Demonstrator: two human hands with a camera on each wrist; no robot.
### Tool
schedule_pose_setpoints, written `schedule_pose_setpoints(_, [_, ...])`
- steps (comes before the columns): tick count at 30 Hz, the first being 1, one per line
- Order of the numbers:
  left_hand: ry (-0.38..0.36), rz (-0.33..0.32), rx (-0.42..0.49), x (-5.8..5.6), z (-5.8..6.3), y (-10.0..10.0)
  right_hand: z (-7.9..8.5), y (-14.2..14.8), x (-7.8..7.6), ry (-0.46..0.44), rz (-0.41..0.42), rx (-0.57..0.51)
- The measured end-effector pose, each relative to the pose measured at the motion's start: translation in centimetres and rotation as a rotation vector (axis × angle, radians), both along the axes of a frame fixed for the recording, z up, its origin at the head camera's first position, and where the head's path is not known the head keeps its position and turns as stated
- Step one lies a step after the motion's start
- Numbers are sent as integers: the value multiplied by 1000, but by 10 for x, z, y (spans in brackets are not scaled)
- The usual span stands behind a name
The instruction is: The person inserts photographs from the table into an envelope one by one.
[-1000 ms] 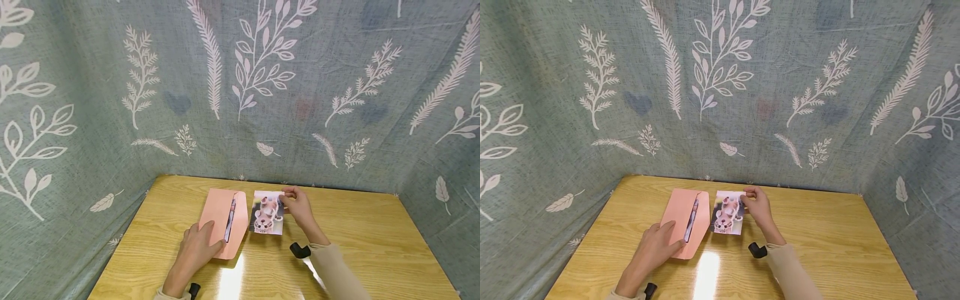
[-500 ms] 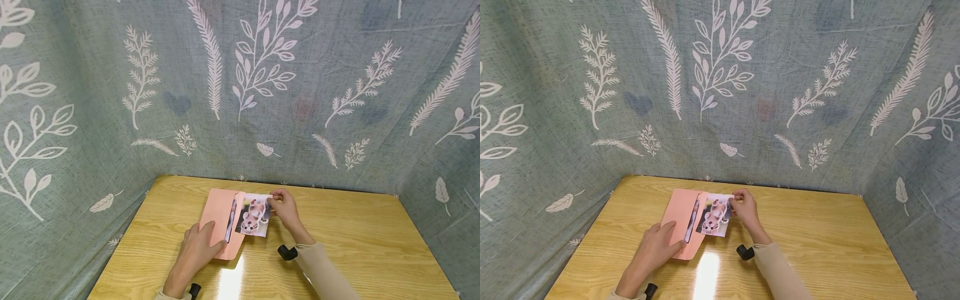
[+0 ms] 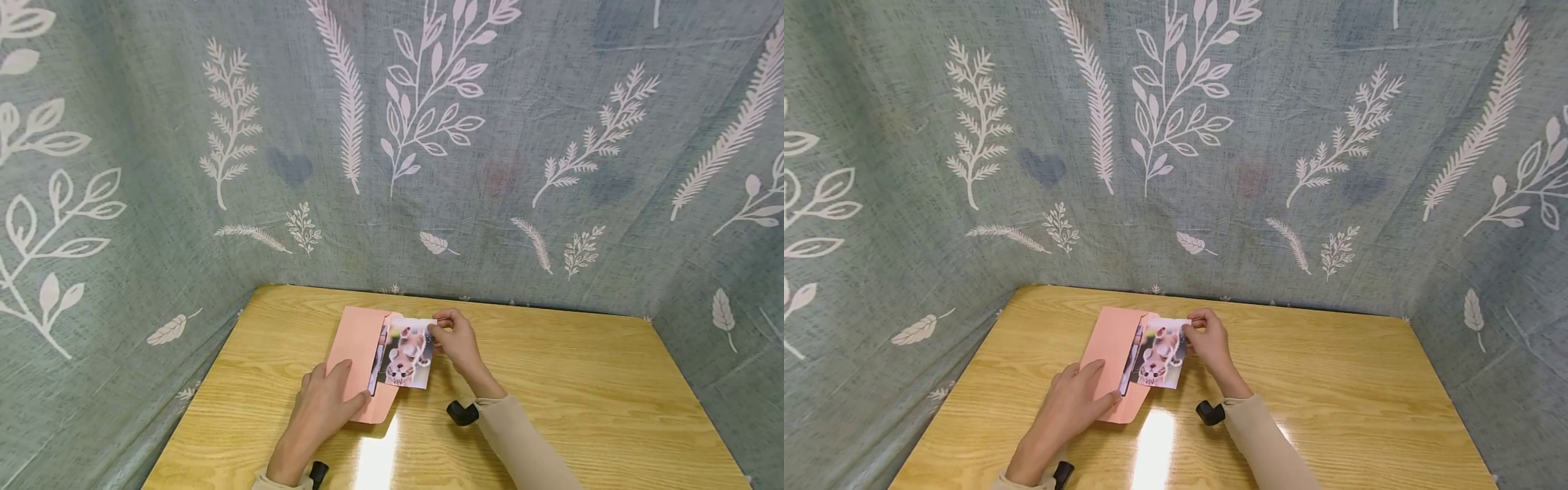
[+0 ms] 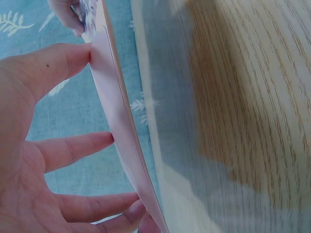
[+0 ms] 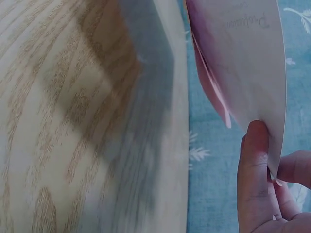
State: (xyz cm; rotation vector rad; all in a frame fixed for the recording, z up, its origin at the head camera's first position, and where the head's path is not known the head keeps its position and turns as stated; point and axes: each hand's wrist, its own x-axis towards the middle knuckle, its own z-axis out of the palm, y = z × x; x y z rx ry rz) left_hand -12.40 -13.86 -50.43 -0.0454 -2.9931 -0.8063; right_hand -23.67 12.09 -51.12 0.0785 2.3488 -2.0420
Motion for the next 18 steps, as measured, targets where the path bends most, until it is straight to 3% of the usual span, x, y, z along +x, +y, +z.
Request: schedule_pose_setpoints(18, [6, -7, 4, 1, -1, -2, 1, 0, 3, 20, -68, -21])
